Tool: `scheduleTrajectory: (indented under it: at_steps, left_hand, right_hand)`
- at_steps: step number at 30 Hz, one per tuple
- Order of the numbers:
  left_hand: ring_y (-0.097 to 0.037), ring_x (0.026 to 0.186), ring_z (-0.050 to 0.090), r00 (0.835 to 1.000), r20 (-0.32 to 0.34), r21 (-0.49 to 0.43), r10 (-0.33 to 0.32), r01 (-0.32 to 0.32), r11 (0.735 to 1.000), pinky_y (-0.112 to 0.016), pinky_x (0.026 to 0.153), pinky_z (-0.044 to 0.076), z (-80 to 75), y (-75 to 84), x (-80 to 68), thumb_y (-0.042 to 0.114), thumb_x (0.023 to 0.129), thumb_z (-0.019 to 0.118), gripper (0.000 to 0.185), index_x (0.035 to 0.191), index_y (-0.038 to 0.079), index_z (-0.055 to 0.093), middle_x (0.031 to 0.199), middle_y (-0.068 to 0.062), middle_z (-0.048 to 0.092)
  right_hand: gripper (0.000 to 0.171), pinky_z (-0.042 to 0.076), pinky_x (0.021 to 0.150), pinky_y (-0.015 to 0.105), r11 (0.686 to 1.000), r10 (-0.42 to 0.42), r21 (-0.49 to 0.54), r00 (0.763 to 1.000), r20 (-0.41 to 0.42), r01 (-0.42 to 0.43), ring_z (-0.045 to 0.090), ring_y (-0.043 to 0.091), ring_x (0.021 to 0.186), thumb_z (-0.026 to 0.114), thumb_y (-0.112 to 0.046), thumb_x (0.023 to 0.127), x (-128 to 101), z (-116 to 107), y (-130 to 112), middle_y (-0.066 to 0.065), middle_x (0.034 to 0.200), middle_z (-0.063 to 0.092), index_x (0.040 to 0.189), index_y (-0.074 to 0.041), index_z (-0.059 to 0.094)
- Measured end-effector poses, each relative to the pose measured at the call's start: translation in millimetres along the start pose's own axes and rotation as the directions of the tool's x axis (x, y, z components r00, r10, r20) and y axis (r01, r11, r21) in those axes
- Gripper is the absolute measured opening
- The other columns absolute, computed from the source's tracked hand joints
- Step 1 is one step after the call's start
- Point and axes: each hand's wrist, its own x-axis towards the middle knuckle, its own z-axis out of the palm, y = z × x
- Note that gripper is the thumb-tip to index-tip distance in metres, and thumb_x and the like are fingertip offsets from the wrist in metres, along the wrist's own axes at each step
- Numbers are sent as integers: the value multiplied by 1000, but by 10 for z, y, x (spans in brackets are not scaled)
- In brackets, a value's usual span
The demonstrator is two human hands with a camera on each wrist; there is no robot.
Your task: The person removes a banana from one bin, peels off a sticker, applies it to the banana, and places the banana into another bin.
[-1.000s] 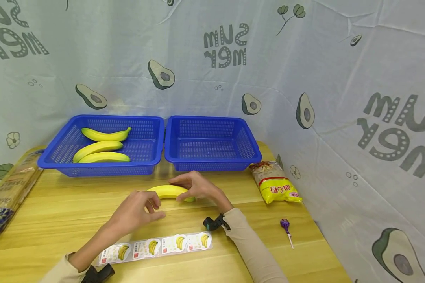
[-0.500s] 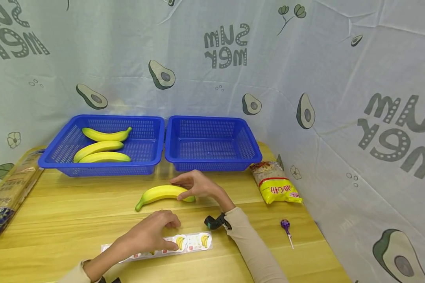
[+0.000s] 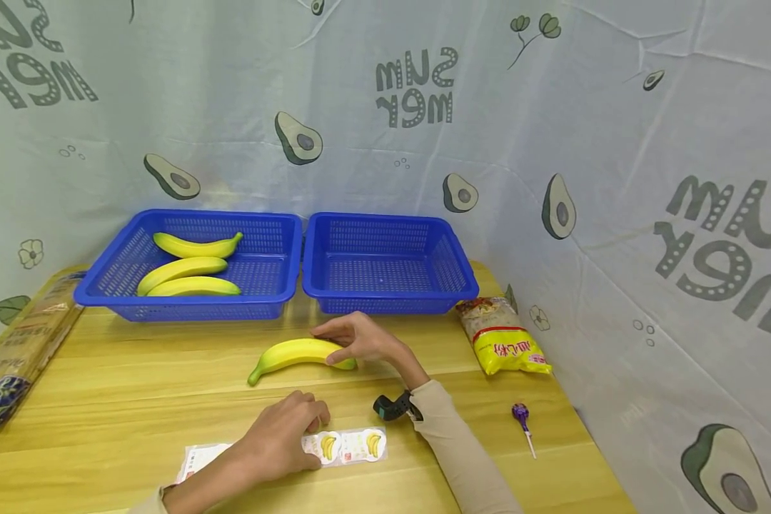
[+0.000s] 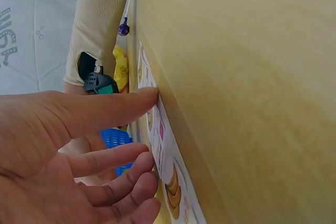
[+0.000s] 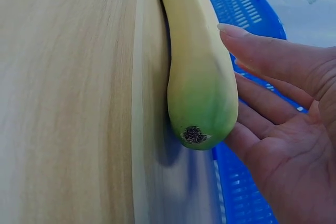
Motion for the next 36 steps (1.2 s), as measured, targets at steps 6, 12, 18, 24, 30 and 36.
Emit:
scheduleTrajectory:
  at_steps: [6, 12, 18, 24, 30, 36]
  left_hand:
    - [-9, 77, 43, 1000, 23, -31, -1, 2, 1000, -23, 65, 42, -19, -21, -4, 14, 69, 104, 42, 95, 8, 71, 83, 7, 55]
    - [-10, 78, 41, 999, 42, -41, -11, 13, 999, -24, 66, 41, -11, -25, -7, 10, 68, 103, 42, 90, 11, 67, 86, 6, 51]
    - [-9, 78, 45, 998, 57, -49, -33, 35, 998, -26, 68, 42, -15, -16, 8, 8, 69, 102, 51, 95, 15, 58, 86, 8, 53]
    - [-10, 80, 59, 998, 46, -63, -40, 43, 997, -26, 71, 51, -19, -48, 12, 9, 72, 99, 46, 101, 11, 63, 92, 3, 66]
    - [-5, 70, 57, 998, 53, -132, -21, 27, 991, -24, 65, 51, -38, -72, 37, 9, 79, 96, 28, 93, 10, 71, 83, 6, 67]
    - [-2, 66, 52, 1000, 22, -188, 14, -9, 982, -21, 60, 47, -49, -92, 24, 5, 88, 88, 19, 85, 12, 72, 76, 10, 62]
  right_hand:
    - [57, 50, 114, 35, 1000, 4, -1, 1000, 3, -4, 54, 45, 144, 78, 13, 92, -5, -14, 19, 30, 152, 56, 145, 14, 57]
    - [56, 51, 114, 40, 1000, -4, -8, 1000, -11, 4, 55, 45, 142, 78, 11, 93, -31, -18, 21, 32, 149, 58, 144, 15, 57]
    - [54, 52, 113, 47, 1000, -28, -5, 999, -34, 28, 57, 48, 139, 78, 10, 93, -33, -42, 17, 35, 144, 60, 143, 17, 57]
    - [54, 53, 112, 47, 999, -16, -31, 998, -57, 14, 59, 45, 139, 80, 8, 93, 1, -57, -2, 31, 146, 61, 143, 14, 60]
    - [53, 51, 114, 50, 998, -50, -45, 996, -75, 47, 58, 46, 139, 79, 9, 93, 5, -56, -9, 32, 146, 61, 142, 15, 60]
    - [50, 50, 114, 50, 996, -89, -18, 992, -94, 88, 58, 48, 138, 78, 9, 94, -34, -21, -27, 34, 143, 62, 140, 16, 61]
